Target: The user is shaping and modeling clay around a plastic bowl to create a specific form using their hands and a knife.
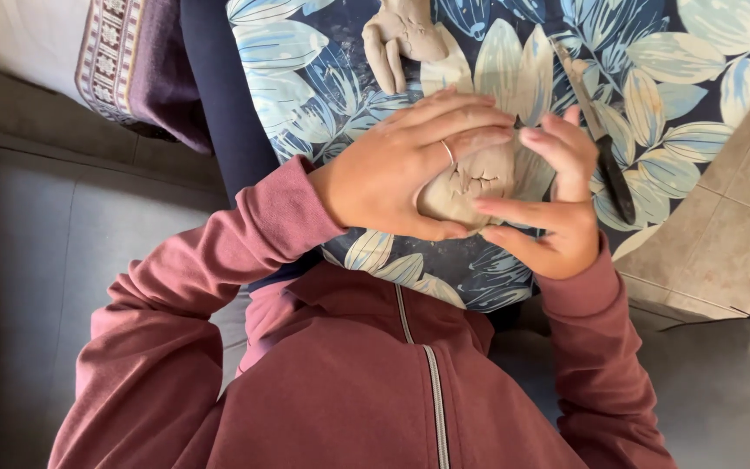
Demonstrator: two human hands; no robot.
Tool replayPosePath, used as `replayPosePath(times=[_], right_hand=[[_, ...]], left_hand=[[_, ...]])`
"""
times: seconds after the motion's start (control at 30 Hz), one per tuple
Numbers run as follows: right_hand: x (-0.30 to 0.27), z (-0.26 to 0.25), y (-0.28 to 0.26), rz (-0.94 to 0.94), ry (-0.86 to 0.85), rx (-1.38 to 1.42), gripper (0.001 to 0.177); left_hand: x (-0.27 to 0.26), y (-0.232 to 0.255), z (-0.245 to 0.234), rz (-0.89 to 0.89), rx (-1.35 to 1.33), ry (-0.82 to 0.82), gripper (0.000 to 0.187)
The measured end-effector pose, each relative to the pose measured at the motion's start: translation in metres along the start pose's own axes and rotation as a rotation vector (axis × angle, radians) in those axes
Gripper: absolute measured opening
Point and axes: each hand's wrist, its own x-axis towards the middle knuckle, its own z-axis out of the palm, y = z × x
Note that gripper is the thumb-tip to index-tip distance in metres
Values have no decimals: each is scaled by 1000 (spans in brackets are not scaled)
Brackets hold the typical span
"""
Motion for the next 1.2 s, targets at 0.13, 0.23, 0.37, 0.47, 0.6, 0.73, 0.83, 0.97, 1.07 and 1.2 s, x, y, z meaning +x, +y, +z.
replayPosePath(times=[0.13,0.23,0.37,0.47,0.6,0.73,0.83,0.97,1.07,1.2], right_hand=[[-5,2,20,-131,13,-54,53],[0,-2,33,-232,-8,-169,64],[6,-9,56,-305,29,-401,89],[13,-15,41,-211,-18,-322,88],[7,-6,43,-400,40,-161,83],[13,2,8,-252,-55,-240,89],[17,3,12,-253,-83,-399,92],[34,-10,-4,-117,-118,-405,86],[31,-11,17,-78,-92,-567,104],[40,-21,6,-25,-83,-479,106]], left_hand=[[-1,-2,5,-4,-13,-20,95],[0,-3,3,1,-1,-13,96],[0,-4,2,30,39,-14,97],[0,0,-1,-7,13,-36,99],[-10,-19,8,28,-92,13,132],[-17,-25,7,-72,-161,-30,151],[-16,-23,9,-113,-77,-95,147],[-10,-8,-5,-102,-106,-38,128],[-12,-15,4,-109,-82,-67,136],[-17,-15,4,-156,-69,-63,147]])
